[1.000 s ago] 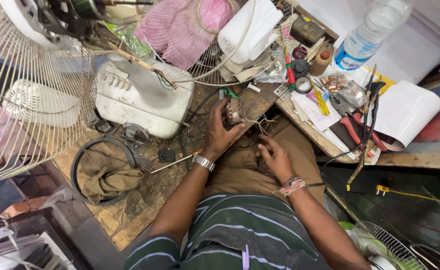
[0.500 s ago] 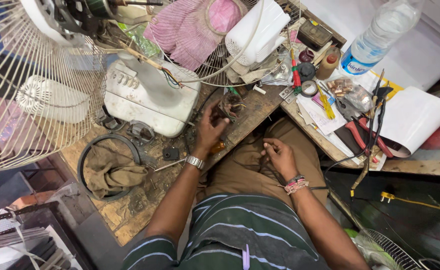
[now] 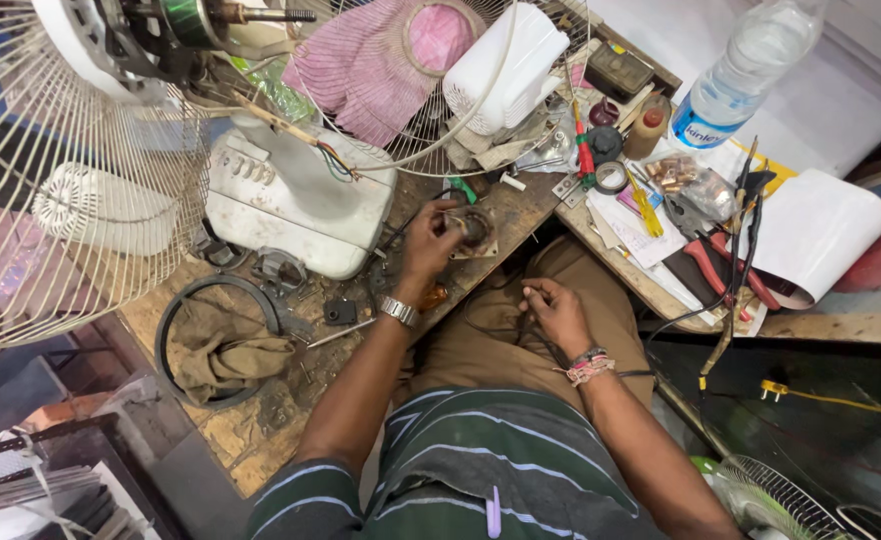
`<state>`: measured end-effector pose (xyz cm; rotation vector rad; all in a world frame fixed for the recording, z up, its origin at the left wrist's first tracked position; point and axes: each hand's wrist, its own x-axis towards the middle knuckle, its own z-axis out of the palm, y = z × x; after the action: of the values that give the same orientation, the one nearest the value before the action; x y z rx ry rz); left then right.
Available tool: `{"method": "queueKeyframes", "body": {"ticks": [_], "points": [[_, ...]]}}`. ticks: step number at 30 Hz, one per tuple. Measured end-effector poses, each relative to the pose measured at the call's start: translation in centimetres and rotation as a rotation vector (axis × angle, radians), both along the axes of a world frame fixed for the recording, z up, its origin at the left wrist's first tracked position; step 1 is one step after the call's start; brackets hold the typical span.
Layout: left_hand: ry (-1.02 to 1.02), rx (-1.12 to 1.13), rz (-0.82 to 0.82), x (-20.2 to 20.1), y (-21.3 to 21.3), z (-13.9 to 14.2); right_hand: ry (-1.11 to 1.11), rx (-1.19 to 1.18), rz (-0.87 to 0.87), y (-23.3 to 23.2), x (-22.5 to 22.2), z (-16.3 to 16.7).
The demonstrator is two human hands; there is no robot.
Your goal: The person disassembles a fan motor, removes the rotor, and uses a multimeter to test the windings. They then reassemble the motor components and continue testing the electrical connections.
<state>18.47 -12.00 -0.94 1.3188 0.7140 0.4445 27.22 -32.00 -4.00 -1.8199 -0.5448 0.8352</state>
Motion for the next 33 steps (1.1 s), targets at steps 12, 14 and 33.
{"method": "queueKeyframes", "body": {"ticks": [12, 14, 33], "points": [[0.086, 0.597, -0.071, -0.1, 2.8, 0.2, -0.03, -0.046, 0.007, -0.1, 0.2, -0.5], [-0.059, 0.574, 0.031, -0.4, 2.8, 0.0, -0.025, -0.046, 0.009, 0.0, 0.2, -0.6], [0.389, 1.08, -0.079, 0.6, -2.3, -1.9, 0.03, -0.009, 0.005, 0.1, 0.1, -0.8]]}}
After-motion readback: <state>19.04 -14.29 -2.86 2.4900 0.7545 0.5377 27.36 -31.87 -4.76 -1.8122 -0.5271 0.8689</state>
